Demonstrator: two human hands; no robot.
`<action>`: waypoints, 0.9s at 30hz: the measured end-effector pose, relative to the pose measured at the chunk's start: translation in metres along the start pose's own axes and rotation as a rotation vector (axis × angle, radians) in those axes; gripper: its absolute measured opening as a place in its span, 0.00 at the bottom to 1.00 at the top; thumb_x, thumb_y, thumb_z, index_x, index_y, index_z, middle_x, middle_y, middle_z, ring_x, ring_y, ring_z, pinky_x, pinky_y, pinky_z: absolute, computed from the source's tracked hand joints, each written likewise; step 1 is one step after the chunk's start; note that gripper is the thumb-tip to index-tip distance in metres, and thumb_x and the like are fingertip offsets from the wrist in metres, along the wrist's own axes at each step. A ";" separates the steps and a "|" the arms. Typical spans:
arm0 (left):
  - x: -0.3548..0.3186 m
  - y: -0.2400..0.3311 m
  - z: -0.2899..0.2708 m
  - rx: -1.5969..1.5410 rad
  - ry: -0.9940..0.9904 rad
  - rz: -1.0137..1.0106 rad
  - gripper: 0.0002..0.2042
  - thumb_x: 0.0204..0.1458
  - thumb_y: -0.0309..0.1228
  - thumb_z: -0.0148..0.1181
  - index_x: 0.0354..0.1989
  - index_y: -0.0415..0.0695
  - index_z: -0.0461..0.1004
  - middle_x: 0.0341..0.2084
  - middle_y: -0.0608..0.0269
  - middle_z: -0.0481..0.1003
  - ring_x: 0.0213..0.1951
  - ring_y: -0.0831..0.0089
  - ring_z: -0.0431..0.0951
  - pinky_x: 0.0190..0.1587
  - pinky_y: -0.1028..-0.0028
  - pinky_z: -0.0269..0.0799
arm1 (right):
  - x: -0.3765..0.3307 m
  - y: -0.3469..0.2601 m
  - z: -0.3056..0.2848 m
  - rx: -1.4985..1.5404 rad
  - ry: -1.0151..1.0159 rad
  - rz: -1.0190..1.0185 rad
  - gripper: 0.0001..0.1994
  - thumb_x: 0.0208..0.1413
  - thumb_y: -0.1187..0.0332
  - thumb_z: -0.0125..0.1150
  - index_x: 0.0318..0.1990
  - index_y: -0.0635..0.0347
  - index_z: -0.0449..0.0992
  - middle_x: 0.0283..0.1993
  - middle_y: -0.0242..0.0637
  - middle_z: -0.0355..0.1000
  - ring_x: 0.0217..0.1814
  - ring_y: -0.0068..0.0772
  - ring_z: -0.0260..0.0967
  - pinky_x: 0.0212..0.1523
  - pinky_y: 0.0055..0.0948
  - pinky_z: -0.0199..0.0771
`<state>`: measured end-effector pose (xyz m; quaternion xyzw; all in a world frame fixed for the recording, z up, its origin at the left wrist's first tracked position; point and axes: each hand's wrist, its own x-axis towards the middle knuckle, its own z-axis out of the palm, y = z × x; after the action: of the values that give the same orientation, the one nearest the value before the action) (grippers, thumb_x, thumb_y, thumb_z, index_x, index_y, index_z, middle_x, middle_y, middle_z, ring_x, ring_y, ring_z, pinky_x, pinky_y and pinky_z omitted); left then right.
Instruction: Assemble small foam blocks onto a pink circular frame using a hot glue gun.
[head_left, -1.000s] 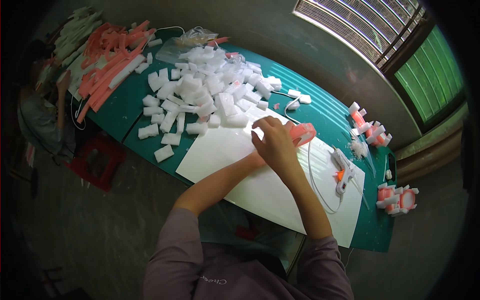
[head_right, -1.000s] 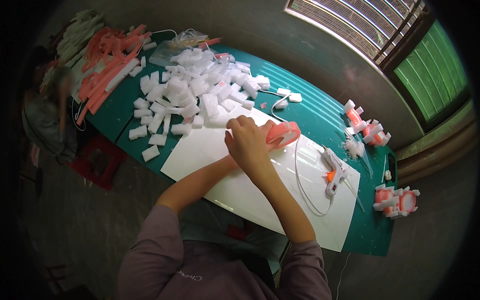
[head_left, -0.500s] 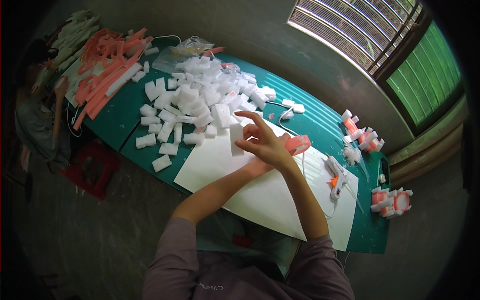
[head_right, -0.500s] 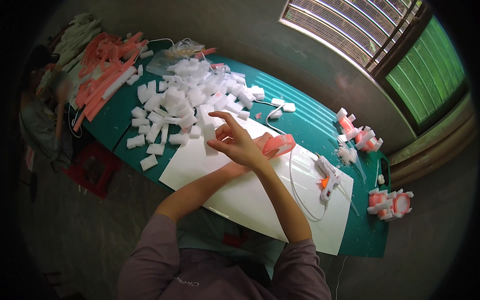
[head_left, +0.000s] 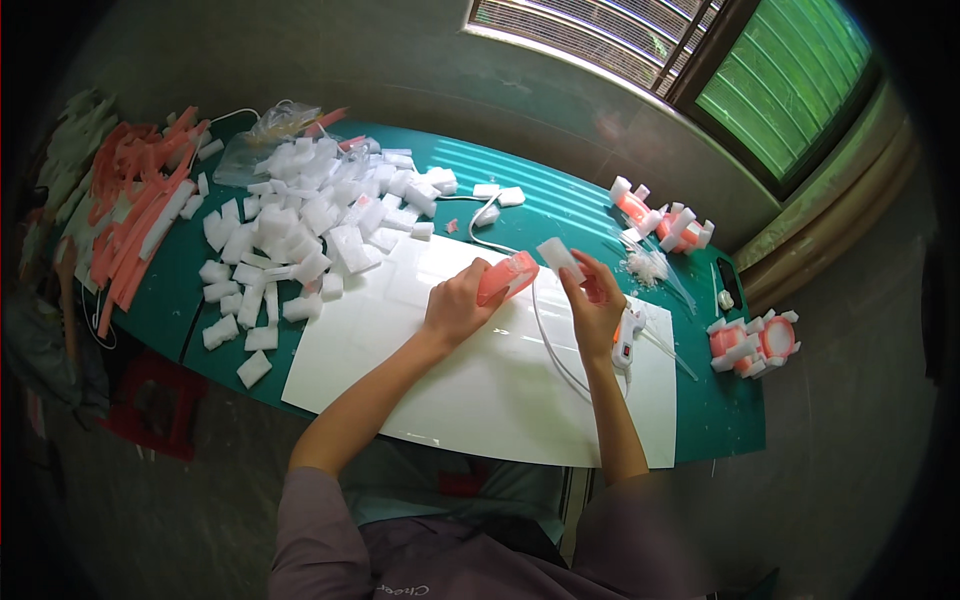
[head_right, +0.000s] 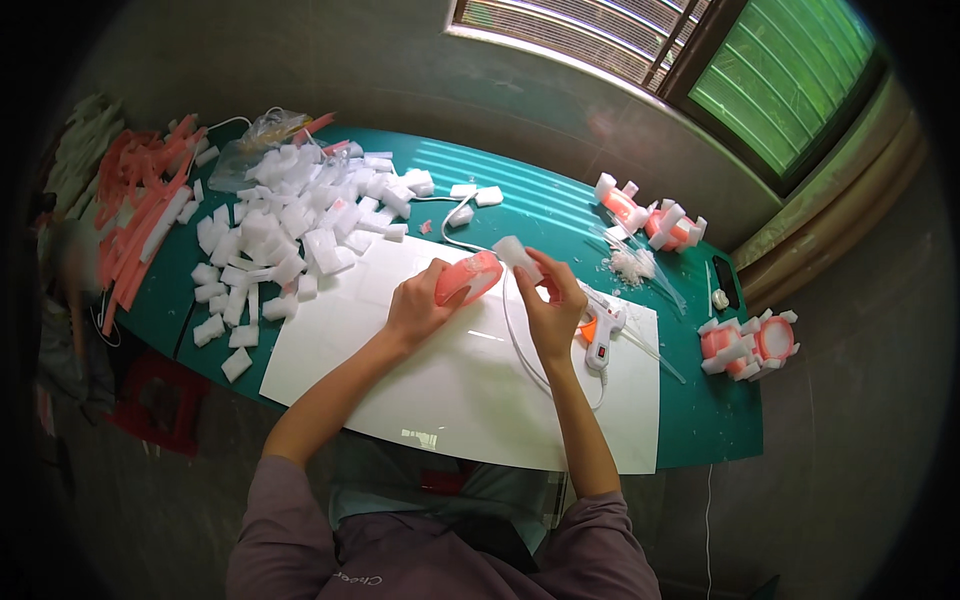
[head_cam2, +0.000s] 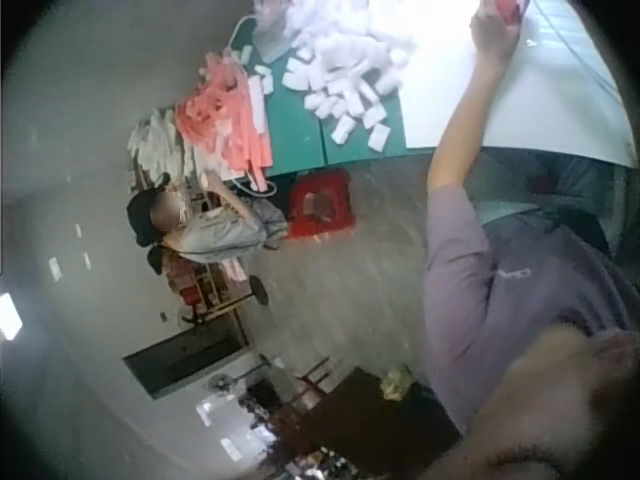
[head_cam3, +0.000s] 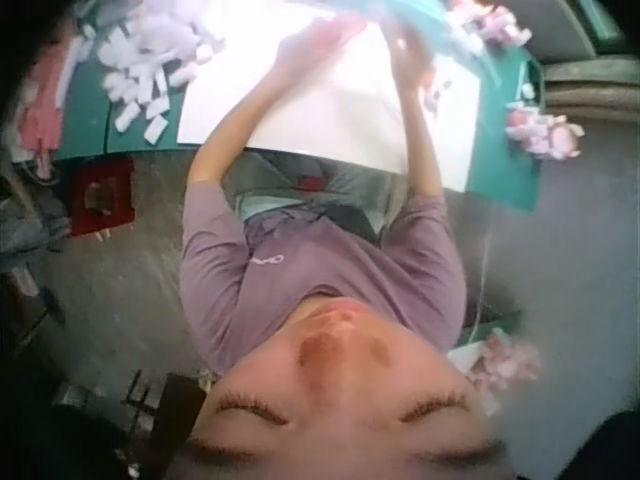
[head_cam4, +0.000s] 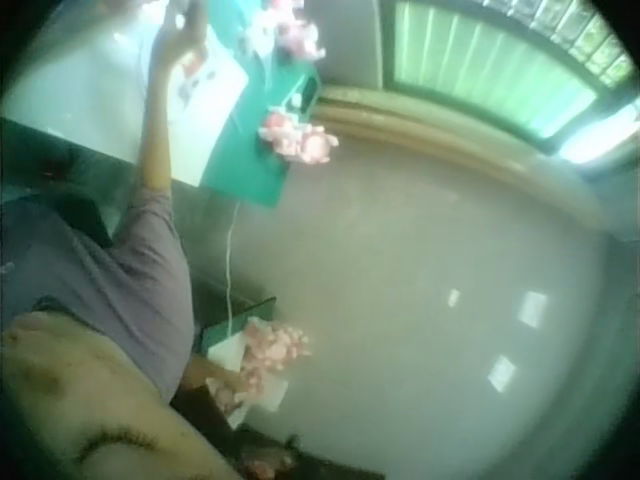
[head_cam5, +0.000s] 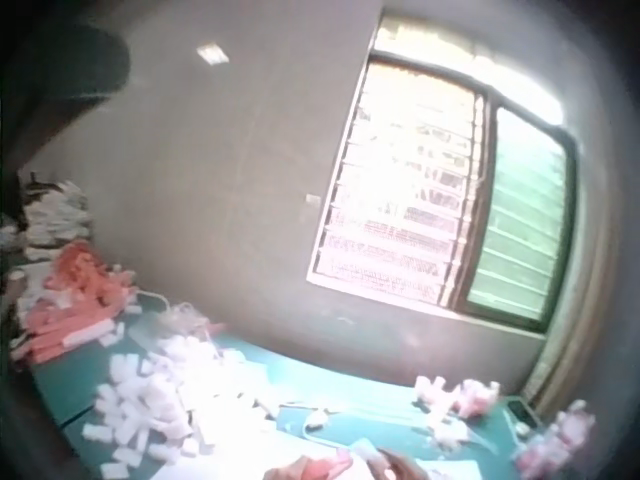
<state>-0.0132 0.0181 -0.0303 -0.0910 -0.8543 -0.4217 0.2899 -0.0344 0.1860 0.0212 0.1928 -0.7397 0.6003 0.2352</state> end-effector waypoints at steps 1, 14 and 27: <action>0.000 0.001 0.000 0.001 -0.007 0.005 0.13 0.43 0.36 0.57 0.30 0.42 0.62 0.21 0.55 0.72 0.24 0.56 0.74 0.25 0.64 0.69 | -0.001 0.005 0.000 -0.094 -0.032 -0.070 0.13 0.42 0.75 0.62 0.39 0.59 0.75 0.29 0.31 0.67 0.26 0.16 0.61 0.26 0.15 0.62; 0.000 0.003 0.000 -0.001 -0.001 -0.009 0.12 0.42 0.34 0.58 0.29 0.42 0.63 0.21 0.55 0.72 0.23 0.56 0.74 0.23 0.65 0.69 | 0.000 -0.003 0.014 -0.304 -0.144 -0.334 0.14 0.39 0.75 0.63 0.38 0.54 0.76 0.26 0.34 0.69 0.22 0.22 0.66 0.22 0.19 0.65; 0.000 0.002 0.002 0.015 -0.021 -0.046 0.13 0.41 0.34 0.60 0.30 0.40 0.65 0.20 0.53 0.73 0.22 0.58 0.75 0.25 0.68 0.70 | 0.016 -0.010 0.001 -0.221 -0.413 -0.078 0.11 0.40 0.74 0.62 0.36 0.55 0.77 0.23 0.37 0.69 0.19 0.23 0.67 0.22 0.19 0.66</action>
<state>-0.0131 0.0205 -0.0303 -0.0739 -0.8622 -0.4210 0.2718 -0.0418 0.1830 0.0386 0.3129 -0.8254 0.4540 0.1216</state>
